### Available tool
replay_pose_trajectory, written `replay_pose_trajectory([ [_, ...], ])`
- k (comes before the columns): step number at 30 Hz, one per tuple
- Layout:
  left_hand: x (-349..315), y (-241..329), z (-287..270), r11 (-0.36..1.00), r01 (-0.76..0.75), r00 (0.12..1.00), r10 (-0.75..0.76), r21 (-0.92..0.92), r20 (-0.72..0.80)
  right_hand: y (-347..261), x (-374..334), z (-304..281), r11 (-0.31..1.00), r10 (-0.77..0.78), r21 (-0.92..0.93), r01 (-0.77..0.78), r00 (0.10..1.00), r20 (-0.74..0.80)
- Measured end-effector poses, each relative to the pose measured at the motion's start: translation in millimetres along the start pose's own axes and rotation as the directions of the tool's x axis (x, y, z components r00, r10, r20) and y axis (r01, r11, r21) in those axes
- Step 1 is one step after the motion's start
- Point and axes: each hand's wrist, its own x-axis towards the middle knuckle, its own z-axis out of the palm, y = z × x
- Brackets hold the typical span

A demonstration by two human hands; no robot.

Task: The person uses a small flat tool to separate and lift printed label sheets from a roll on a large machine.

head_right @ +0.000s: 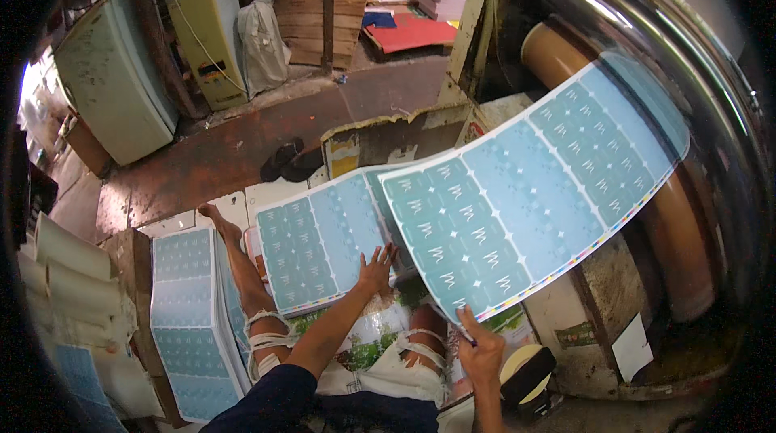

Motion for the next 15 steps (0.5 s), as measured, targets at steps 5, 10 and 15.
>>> replay_pose_trajectory([
  [5,5,-19,16,0.669,-0.261,0.929,-0.023,-0.696,-0.370,6,-8,25,0.998,-0.035,0.048,0.037,0.998,-0.052],
  [10,-54,12,16,-0.663,0.178,0.919,0.377,-0.727,-0.119,17,-21,28,0.975,0.174,0.135,-0.175,0.985,0.016],
  [15,-129,73,-75,-0.751,0.093,0.978,0.192,-0.654,-0.081,-2,-27,14,0.988,0.088,0.117,-0.100,0.991,0.105],
])
